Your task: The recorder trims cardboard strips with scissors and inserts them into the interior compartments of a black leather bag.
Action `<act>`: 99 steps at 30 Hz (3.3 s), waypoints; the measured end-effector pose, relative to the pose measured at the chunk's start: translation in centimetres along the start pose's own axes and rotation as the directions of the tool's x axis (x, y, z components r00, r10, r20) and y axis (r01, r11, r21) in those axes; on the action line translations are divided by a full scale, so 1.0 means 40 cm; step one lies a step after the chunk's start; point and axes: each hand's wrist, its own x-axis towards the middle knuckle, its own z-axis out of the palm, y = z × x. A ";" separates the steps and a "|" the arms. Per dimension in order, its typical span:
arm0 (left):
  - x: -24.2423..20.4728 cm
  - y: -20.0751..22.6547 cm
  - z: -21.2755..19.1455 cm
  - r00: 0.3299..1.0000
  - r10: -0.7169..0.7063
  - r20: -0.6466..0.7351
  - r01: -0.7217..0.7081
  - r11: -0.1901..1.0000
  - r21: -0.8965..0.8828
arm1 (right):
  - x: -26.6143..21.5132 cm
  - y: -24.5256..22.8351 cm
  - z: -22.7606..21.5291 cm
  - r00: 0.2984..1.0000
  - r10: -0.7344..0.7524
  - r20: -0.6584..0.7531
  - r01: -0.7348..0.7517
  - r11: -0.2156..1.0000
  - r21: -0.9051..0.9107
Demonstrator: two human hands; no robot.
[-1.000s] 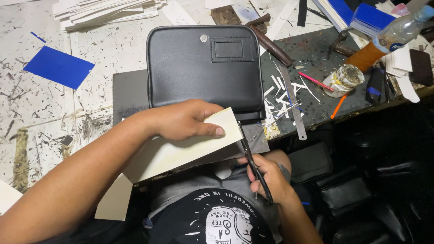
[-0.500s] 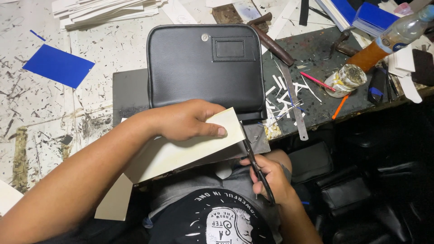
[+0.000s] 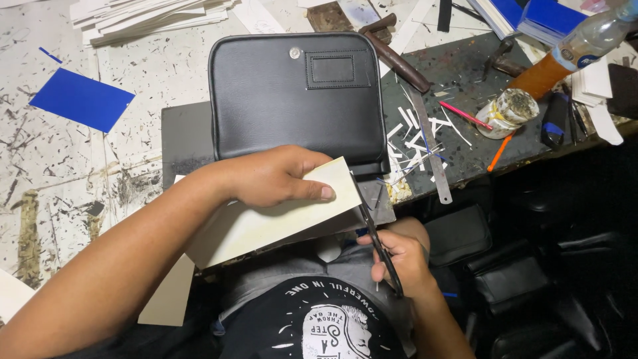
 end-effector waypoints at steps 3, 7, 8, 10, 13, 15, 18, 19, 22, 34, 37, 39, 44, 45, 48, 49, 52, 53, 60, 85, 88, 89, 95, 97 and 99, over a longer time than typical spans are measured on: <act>0.004 -0.005 0.002 1.000 0.024 0.005 -0.024 0.999 -0.028 | -0.003 0.005 -0.001 1.000 0.016 -0.024 -0.016 1.000 0.004; 0.011 0.000 0.002 1.000 -0.001 0.014 0.001 1.000 -0.008 | 0.005 -0.014 0.004 0.999 -0.039 -0.028 0.037 0.998 -0.049; 0.014 0.001 0.003 1.000 0.002 0.020 -0.002 1.000 -0.002 | 0.008 -0.019 0.005 0.999 -0.052 -0.012 0.051 0.996 -0.073; 0.018 0.006 0.010 1.000 0.003 0.028 -0.004 1.000 0.004 | 0.009 -0.025 0.006 0.998 -0.063 0.003 0.063 0.993 -0.095; 0.022 0.015 0.026 0.996 -0.024 0.085 0.019 0.998 0.054 | 0.010 -0.032 0.006 1.000 -0.025 0.005 0.025 0.994 -0.102; 0.025 0.021 0.035 0.996 0.068 0.057 -0.070 0.997 0.041 | 0.012 -0.040 0.006 1.000 -0.017 0.011 0.018 0.997 -0.072; 0.030 0.017 0.036 0.994 0.088 0.066 -0.090 0.996 0.014 | 0.008 -0.034 0.006 0.999 -0.038 -0.012 0.037 0.998 -0.055; 0.031 0.017 0.036 0.994 0.089 0.070 -0.090 0.996 0.016 | 0.007 -0.032 0.005 0.999 -0.038 -0.016 0.037 0.998 -0.054; 0.036 0.013 0.037 0.995 0.065 0.077 -0.065 0.998 0.001 | 0.005 -0.028 0.004 0.998 -0.062 -0.033 0.058 0.992 -0.109; 0.042 -0.011 0.037 0.986 0.145 0.082 -0.142 0.989 -0.050 | 0.004 -0.006 0.003 0.985 -0.140 -0.099 0.126 0.983 -0.134; 0.044 -0.016 0.037 0.985 0.151 0.087 -0.146 0.987 -0.060 | 0.000 0.007 -0.001 0.989 -0.085 -0.123 0.073 0.992 -0.101; 0.046 -0.018 0.037 0.989 0.127 0.082 -0.123 0.991 -0.049 | 0.006 -0.011 0.004 0.980 -0.160 -0.119 0.142 0.979 -0.145; 0.047 -0.023 0.039 0.986 0.140 0.089 -0.133 0.987 -0.089 | 0.011 -0.029 0.002 0.977 -0.180 -0.115 0.152 0.964 -0.216; 0.047 -0.024 0.043 0.984 0.149 0.098 -0.138 0.984 -0.115 | 0.008 -0.029 0.002 0.976 -0.184 -0.114 0.152 0.957 -0.248; 0.048 -0.022 0.043 0.985 0.140 0.106 -0.123 0.981 -0.147 | 0.017 -0.066 0.004 0.971 -0.211 -0.110 0.171 0.940 -0.296; 0.048 -0.024 0.043 0.985 0.139 0.107 -0.122 0.981 -0.148 | 0.019 -0.069 0.008 0.971 -0.210 -0.111 0.170 0.940 -0.295; 0.051 -0.028 0.044 0.981 0.164 0.105 -0.147 0.978 -0.151 | 0.024 -0.079 0.013 0.959 -0.260 -0.113 0.212 0.922 -0.323; 0.051 -0.028 0.044 0.981 0.159 0.109 -0.142 0.978 -0.150 | 0.025 -0.082 0.015 0.960 -0.256 -0.110 0.207 0.919 -0.335; 0.053 -0.036 0.045 0.988 0.125 0.087 -0.117 0.990 -0.083 | 0.024 -0.049 0.019 0.980 -0.157 -0.121 0.122 0.959 -0.257; 0.263 -0.030 0.255 0.810 0.035 -0.585 -0.517 0.513 -0.685 | 0.052 -0.048 0.008 0.937 0.035 -0.348 0.103 0.923 0.371; 0.272 -0.047 0.272 0.739 0.082 -0.669 -0.566 0.616 -0.548 | 0.019 -0.025 -0.025 0.914 0.089 -0.395 0.093 0.903 0.419; 0.278 -0.050 0.276 0.693 0.082 -0.716 -0.589 0.638 -0.496 | 0.013 -0.033 -0.038 0.915 0.067 -0.397 0.089 0.928 0.361; 0.257 -0.089 0.259 0.614 0.071 -0.786 -0.599 0.691 -0.405 | -0.015 -0.056 -0.073 0.924 0.081 -0.374 0.047 0.945 0.322; 0.225 -0.088 0.239 0.640 0.082 -0.764 -0.566 0.723 -0.396 | -0.039 -0.013 -0.084 0.915 0.105 -0.390 0.048 0.931 0.362; 0.188 -0.084 0.217 0.702 -0.005 -0.712 -0.417 0.808 -0.417 | -0.064 0.030 -0.095 0.967 0.204 -0.150 -0.127 0.904 0.409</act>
